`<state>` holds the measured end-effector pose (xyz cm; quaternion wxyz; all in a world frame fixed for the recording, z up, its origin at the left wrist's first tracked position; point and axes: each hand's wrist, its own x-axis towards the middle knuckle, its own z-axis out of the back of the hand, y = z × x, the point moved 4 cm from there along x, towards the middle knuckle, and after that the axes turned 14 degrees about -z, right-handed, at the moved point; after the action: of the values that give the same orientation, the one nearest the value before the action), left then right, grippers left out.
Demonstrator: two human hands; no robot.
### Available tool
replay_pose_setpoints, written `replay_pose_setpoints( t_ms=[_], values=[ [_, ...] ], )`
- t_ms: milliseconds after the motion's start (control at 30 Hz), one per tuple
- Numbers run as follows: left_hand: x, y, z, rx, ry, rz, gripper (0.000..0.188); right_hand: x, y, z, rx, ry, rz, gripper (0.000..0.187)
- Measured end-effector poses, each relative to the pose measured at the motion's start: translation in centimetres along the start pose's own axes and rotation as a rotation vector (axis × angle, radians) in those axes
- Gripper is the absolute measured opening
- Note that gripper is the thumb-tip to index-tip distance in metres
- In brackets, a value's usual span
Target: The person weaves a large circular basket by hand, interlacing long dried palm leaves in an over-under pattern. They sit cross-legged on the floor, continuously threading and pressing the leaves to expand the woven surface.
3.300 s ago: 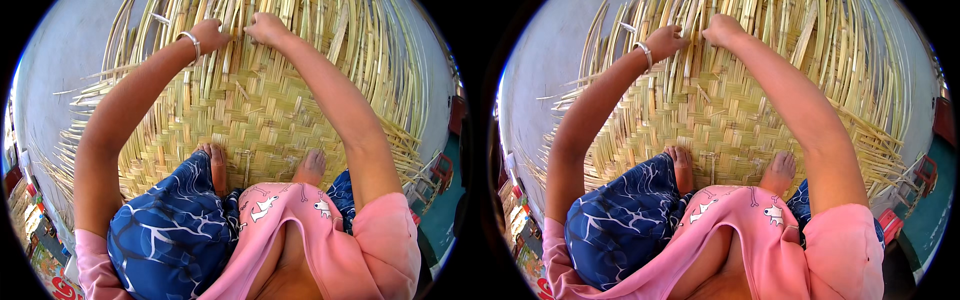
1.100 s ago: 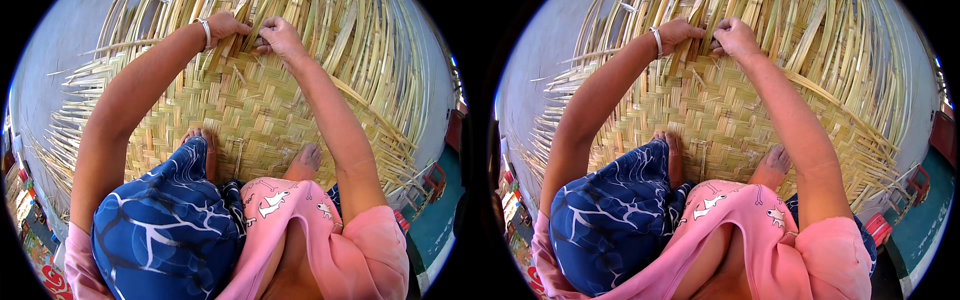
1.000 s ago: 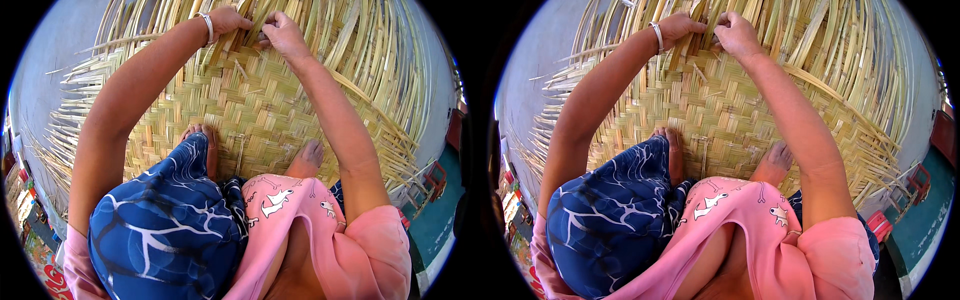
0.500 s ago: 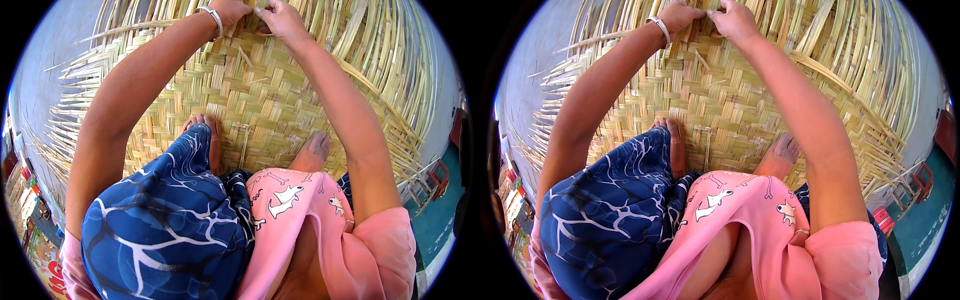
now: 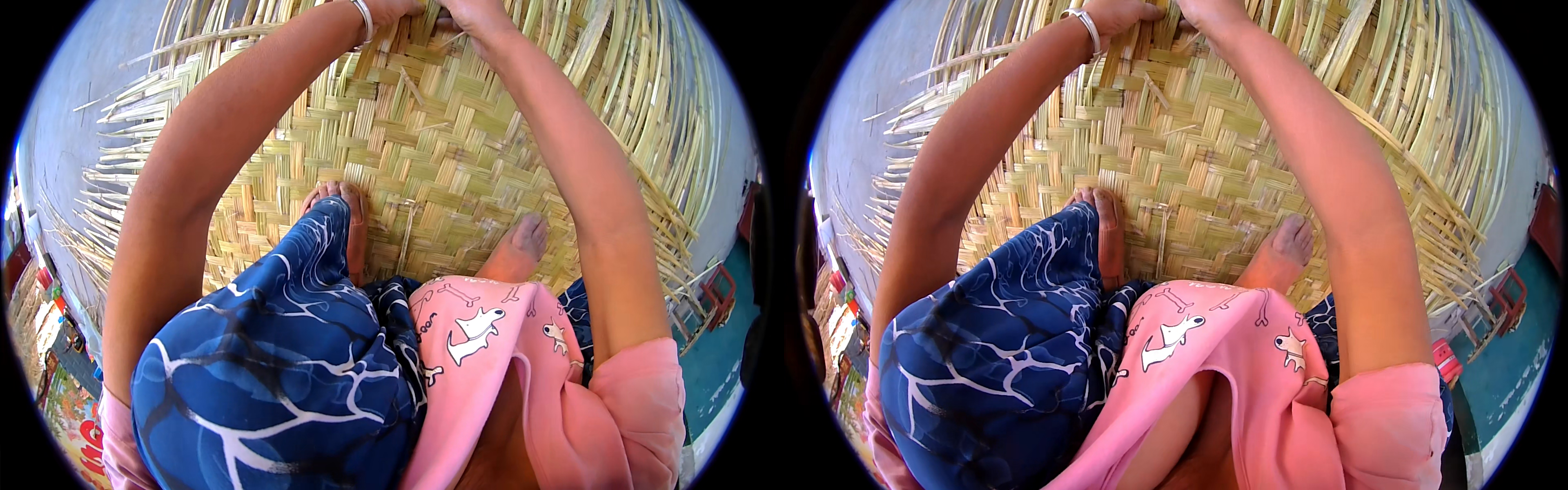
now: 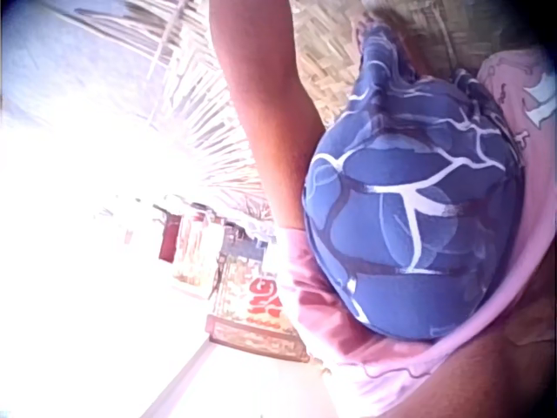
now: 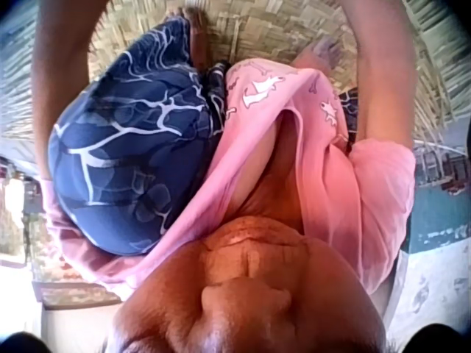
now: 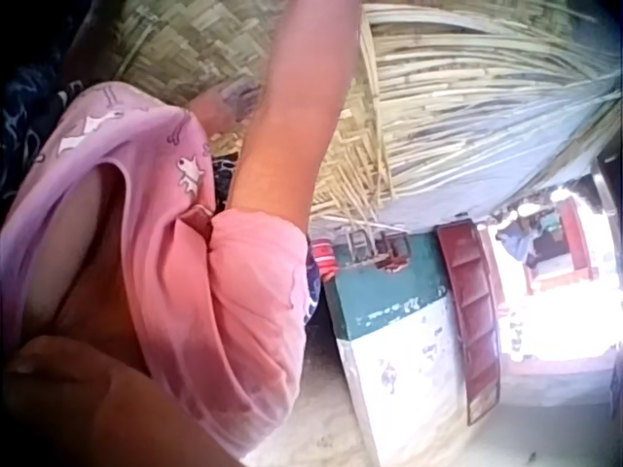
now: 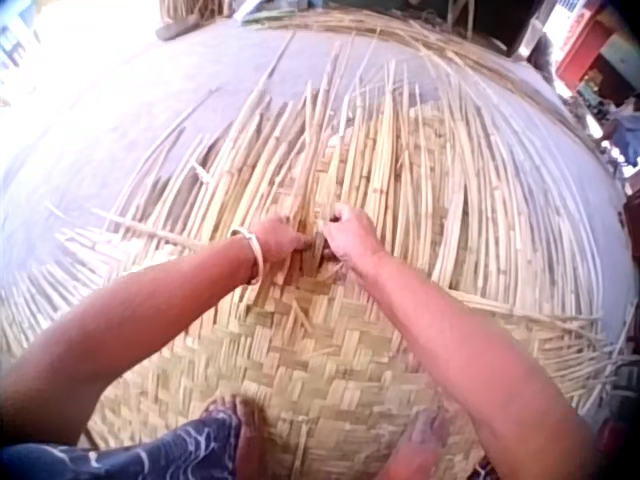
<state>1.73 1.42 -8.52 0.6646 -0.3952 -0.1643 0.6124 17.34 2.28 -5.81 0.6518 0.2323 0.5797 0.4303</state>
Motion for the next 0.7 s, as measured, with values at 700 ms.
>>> replay_pose_setpoints(
  t_ms=[700],
  values=[
    [-1.1,-2.1,-0.5,-0.707,0.137,-0.035,0.028,-4.7,-2.9,0.6,0.031,0.427,-0.308,0.017]
  ],
)
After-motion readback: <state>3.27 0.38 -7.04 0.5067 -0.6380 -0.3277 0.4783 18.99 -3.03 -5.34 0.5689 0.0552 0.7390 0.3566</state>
